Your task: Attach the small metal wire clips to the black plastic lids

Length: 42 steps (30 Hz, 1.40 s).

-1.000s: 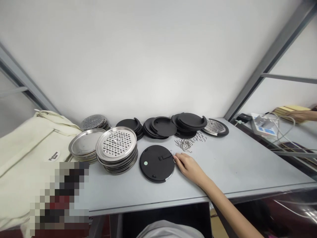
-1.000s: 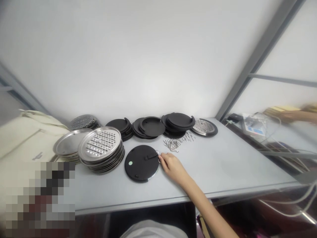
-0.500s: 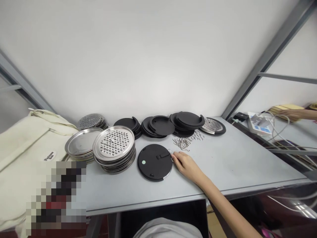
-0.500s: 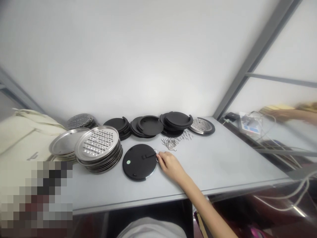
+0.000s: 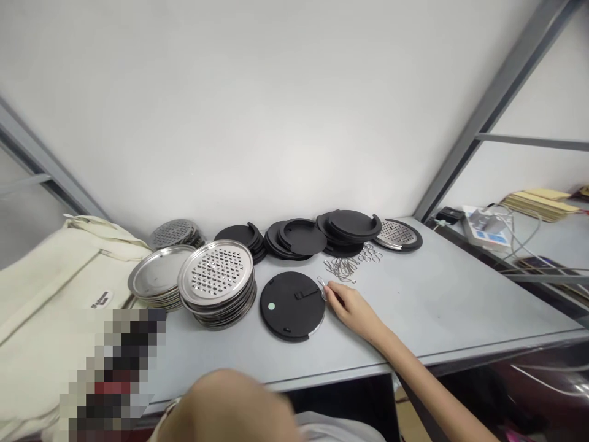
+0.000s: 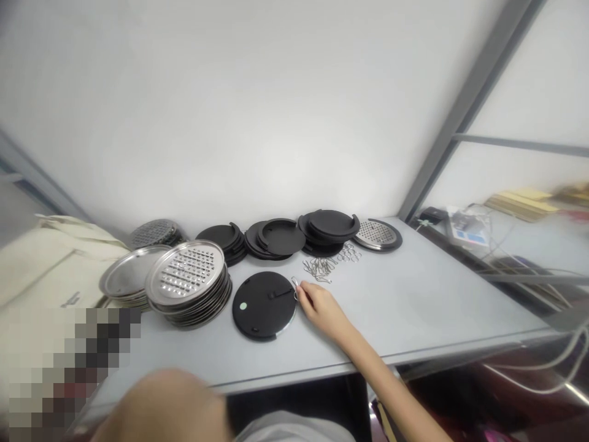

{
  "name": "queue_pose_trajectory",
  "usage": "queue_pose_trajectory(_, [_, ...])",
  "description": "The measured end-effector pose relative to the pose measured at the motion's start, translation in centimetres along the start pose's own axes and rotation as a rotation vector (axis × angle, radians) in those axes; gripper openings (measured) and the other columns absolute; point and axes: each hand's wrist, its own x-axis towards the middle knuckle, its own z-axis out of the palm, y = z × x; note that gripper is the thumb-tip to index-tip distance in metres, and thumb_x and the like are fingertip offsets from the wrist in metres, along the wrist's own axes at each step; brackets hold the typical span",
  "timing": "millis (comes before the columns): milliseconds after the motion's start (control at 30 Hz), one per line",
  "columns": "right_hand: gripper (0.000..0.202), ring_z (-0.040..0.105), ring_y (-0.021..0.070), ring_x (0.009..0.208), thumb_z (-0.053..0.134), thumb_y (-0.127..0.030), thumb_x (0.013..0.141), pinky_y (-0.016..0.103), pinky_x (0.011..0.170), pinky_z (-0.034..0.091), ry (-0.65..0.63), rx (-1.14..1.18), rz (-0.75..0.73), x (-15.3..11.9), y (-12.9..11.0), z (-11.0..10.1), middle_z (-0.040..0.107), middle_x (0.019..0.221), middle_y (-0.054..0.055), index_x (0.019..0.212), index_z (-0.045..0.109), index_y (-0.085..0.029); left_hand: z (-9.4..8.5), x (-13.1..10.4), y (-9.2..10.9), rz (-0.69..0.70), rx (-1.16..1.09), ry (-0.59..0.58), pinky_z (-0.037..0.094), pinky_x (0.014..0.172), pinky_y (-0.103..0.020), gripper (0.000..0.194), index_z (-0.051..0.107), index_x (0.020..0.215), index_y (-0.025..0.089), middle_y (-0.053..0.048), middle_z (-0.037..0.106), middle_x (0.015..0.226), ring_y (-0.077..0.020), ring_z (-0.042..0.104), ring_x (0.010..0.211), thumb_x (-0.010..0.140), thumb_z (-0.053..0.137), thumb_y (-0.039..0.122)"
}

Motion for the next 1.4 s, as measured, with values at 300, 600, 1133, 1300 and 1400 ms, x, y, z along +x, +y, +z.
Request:
queue_pose_trajectory(300, [0.030,0.048,0.0138,0.055,0.031,-0.029,0.097,0.024,0.056,0.036,0.001,0.052,0.049,0.2,-0.1,0.0,0.046,0.060,-0.003,0.068,0.035,-0.022,-4.8,8.6,-5.3,-0.017,0.692,0.409,0.046,0.078,-0.032,0.017,0.049,0.100,0.020,-0.005,0.053,0.101,-0.0197,0.055,0.088,0.086,0.054,0.031])
queue_pose_trajectory(600, [0.031,0.049,0.0151,0.060,0.030,-0.029,0.097,0.025,0.059,0.037,-0.054,0.042,0.018,0.4,-0.1,-0.1,0.049,0.063,-0.002,0.068,0.037,-0.022,-5.8,9.9,-7.6,0.060,0.708,0.380,0.044,0.075,-0.030,0.008,0.050,0.085,0.018,-0.002,0.052,0.085,-0.0177,0.052,0.082,0.086,0.055,0.025])
queue_pose_trajectory(1133, [0.030,0.047,0.0139,0.060,0.031,-0.027,0.097,0.025,0.060,0.035,-0.147,0.030,-0.005,0.2,0.7,-0.9,0.046,0.063,-0.002,0.068,0.036,-0.021,-3.9,10.7,-7.2,0.016,0.682,0.481,0.048,0.076,-0.034,0.038,0.039,0.113,0.020,-0.005,0.049,0.103,-0.0185,0.055,0.083,0.079,0.055,0.021])
queue_pose_trajectory(1300, [0.030,0.048,0.0142,0.062,0.031,-0.028,0.097,0.025,0.062,0.035,-0.149,0.039,-0.011,0.1,0.9,-0.9,0.047,0.064,-0.002,0.069,0.038,-0.020,-4.6,11.7,-7.0,0.202,0.666,0.353,0.043,0.094,-0.036,0.046,0.035,0.123,0.022,-0.008,0.046,0.120,-0.0213,0.049,0.111,0.081,0.052,0.013])
queue_pose_trajectory(1400, [0.030,0.047,0.0142,0.062,0.031,-0.028,0.097,0.025,0.062,0.035,-0.154,0.038,-0.013,0.0,1.0,-0.9,0.047,0.064,-0.002,0.069,0.039,-0.020,-4.7,12.2,-7.7,0.216,0.605,0.344,0.042,0.095,-0.036,0.041,0.038,0.119,0.022,-0.005,0.054,0.109,-0.0196,0.052,0.106,0.082,0.054,0.014])
